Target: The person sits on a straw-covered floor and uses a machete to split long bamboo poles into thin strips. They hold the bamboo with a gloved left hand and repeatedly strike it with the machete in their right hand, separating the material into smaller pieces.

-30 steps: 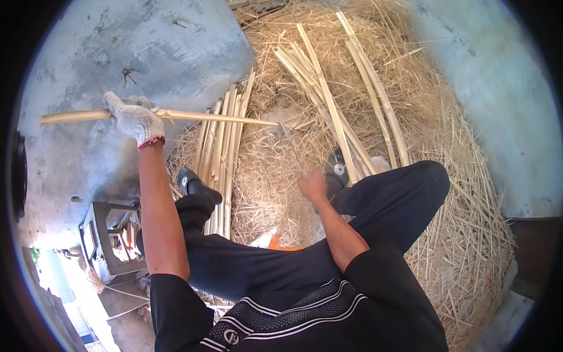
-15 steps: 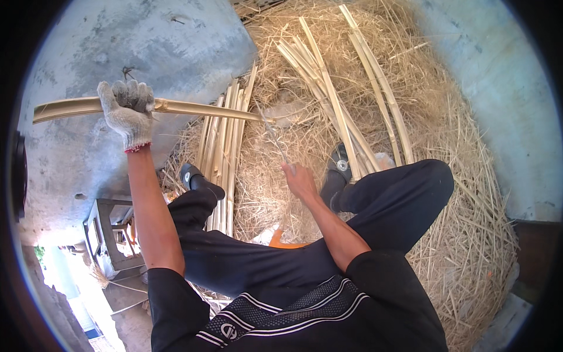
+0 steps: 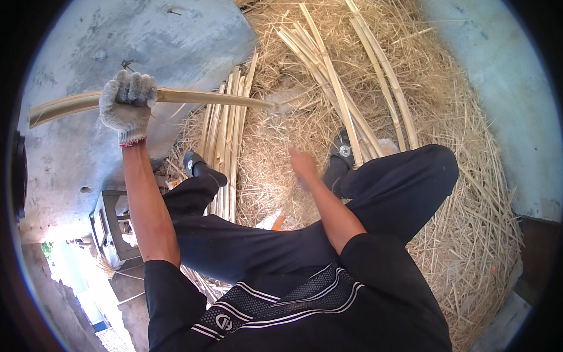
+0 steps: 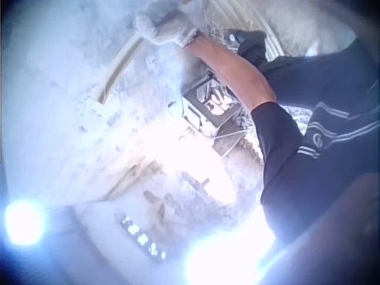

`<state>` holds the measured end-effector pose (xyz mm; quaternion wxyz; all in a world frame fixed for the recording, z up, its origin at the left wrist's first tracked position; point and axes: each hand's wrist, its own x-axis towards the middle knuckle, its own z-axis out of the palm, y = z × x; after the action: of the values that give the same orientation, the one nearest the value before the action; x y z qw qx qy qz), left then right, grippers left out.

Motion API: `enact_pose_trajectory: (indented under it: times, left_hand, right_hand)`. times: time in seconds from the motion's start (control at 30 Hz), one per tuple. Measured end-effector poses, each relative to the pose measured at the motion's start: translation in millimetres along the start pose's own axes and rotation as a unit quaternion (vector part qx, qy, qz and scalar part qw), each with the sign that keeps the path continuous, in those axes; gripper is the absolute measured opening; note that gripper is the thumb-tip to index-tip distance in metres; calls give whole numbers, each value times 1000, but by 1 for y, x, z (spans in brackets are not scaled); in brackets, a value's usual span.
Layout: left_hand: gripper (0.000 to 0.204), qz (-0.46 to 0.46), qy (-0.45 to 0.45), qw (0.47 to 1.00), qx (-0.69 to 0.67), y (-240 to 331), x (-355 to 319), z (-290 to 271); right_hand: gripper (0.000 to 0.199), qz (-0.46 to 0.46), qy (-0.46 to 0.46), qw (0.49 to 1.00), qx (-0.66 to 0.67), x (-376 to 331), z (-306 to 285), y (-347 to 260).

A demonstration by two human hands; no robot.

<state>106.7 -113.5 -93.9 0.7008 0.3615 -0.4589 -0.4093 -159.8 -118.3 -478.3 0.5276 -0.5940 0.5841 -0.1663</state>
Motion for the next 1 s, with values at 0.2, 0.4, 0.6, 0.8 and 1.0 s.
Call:
enact_pose_trajectory:
  times: [0.2, 0.4, 0.6, 0.8, 1.0]
  left_hand:
    - [31, -15, -50, 998, -26, 0, -13, 4]
    - [31, -34, -102, 994, -26, 0, -28, -8]
    - [27, -35, -93, 995, 3, 0, -36, -10]
    - [30, -33, -67, 997, -8, -1, -43, -35]
    - [31, 29, -112, 993, -35, -14, -34, -4]
  right_hand:
    - [66, 118, -60, 988, 85, -15, -24, -40]
    - [63, -145, -42, 988, 40, -22, -21, -52]
    - [66, 148, -58, 980, 118, -11, -31, -34]
    - [69, 64, -122, 987, 86, -21, -32, -64]
    - [65, 72, -81, 991, 74, -14, -5, -36]
